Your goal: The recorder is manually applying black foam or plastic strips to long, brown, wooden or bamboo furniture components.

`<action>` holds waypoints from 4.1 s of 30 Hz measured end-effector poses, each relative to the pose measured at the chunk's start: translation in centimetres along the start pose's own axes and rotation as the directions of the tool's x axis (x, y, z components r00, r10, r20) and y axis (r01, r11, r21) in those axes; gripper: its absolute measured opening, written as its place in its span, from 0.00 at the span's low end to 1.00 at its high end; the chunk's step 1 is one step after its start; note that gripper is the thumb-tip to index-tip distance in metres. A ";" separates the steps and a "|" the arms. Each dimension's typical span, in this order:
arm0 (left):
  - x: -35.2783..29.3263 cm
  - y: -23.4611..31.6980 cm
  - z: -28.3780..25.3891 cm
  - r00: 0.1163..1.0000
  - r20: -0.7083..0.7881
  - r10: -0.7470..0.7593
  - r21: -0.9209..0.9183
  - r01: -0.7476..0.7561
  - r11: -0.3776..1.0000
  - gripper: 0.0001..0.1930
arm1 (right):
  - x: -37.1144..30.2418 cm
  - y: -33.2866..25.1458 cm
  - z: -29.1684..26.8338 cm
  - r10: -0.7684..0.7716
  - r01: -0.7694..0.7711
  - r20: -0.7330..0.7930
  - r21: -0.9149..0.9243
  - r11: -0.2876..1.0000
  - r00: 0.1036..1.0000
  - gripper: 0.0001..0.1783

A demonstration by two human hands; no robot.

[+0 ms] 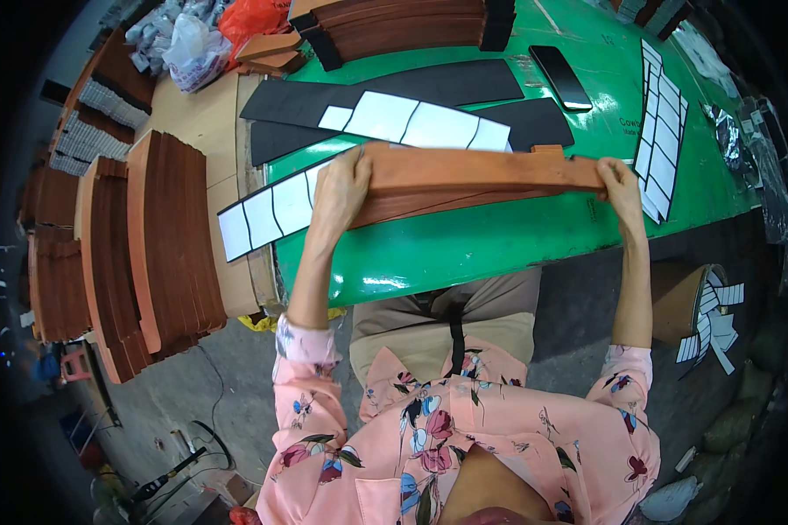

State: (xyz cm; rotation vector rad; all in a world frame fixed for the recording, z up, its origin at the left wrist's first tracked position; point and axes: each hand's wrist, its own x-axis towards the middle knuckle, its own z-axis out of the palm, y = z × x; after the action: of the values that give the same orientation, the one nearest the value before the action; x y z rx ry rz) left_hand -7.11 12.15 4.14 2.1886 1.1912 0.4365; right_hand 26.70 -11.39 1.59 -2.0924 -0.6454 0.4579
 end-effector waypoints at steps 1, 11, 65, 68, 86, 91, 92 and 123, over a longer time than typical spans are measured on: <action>0.6 0.3 0.2 0.996 -0.051 0.071 -0.057 -0.074 0.996 0.18 | 0.7 -0.3 -0.4 -0.008 0.008 -0.010 0.014 1.000 1.000 0.20; -6.3 -4.5 -1.0 0.983 -0.138 -0.123 -0.119 0.107 0.987 0.19 | -3.5 -0.7 1.8 -0.113 0.095 0.170 0.112 0.989 0.979 0.19; -6.9 -5.7 1.6 0.958 0.016 -0.285 -0.403 0.267 0.875 0.26 | -0.6 0.5 4.3 0.026 -0.073 0.312 0.140 0.987 0.950 0.28; -7.8 -5.5 1.9 0.966 0.004 -0.260 -0.633 0.204 0.747 0.30 | -1.3 2.0 3.8 -0.034 -0.084 0.303 0.366 0.927 0.953 0.29; -13.3 -5.8 3.5 0.992 -0.129 -0.008 -0.615 -0.074 0.785 0.46 | -5.7 2.8 4.3 -0.397 0.226 0.296 0.476 0.850 0.869 0.48; -13.8 -7.4 3.5 0.983 -0.182 -0.004 -0.545 -0.098 0.833 0.45 | -5.4 2.4 5.4 -0.411 0.221 0.286 0.517 0.827 0.866 0.43; -13.6 -7.1 4.0 0.985 -0.175 0.003 -0.604 -0.110 0.789 0.46 | -5.2 2.6 5.8 -0.457 0.321 0.241 0.444 0.837 0.856 0.42; -11.6 -3.8 0.9 0.954 -0.039 -0.296 -0.760 0.164 0.628 0.24 | -4.6 2.9 3.4 -0.306 0.142 0.324 0.444 0.884 0.895 0.39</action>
State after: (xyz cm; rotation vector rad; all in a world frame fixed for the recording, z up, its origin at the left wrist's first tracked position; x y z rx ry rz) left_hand -15.38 3.68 1.00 1.2700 1.0817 0.8375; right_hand 21.99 -13.39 -2.31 -1.5106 -0.9256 0.8074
